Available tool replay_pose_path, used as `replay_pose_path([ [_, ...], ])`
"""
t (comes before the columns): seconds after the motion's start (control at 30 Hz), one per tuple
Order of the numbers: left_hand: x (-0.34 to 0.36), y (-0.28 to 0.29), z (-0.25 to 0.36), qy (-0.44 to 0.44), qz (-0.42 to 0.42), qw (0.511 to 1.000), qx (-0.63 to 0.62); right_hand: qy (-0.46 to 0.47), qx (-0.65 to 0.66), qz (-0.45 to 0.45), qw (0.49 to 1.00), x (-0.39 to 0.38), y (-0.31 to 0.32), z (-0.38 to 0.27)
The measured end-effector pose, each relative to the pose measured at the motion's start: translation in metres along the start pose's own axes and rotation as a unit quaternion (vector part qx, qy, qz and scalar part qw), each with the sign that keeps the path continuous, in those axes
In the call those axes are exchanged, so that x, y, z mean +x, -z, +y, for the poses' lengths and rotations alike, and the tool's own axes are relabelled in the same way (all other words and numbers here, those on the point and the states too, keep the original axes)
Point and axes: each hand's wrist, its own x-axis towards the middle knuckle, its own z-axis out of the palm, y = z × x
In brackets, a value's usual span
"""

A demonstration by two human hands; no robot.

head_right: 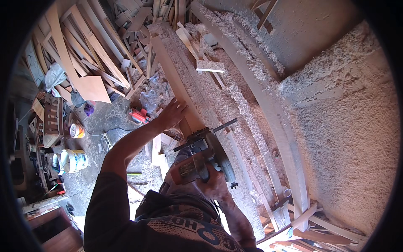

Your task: The person uses a circular saw to cut a long wooden plank into smaller pieces. They measure and mark the wood with a tape measure and pencil, then use a power planer to smooth the surface of the plank. The person repeatedly cuts the wood and clears sawdust from the work area.

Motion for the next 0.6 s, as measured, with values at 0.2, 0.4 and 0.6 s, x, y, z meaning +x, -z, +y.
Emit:
replay_pose_path([
  [0.2,0.001,-0.004,-0.013,-0.023,-0.005,0.999,-0.033,-0.005,-0.013,-0.006,1.000,0.019,-0.004,-0.003],
  [0.4,-0.004,0.003,-0.019,0.014,-0.063,0.995,-0.079,-0.016,-0.035,-0.007,0.999,0.040,-0.012,-0.007],
  [0.6,-0.050,0.046,0.038,0.493,0.032,0.822,-0.283,0.012,-0.034,0.008,0.999,0.061,-0.015,-0.011],
])
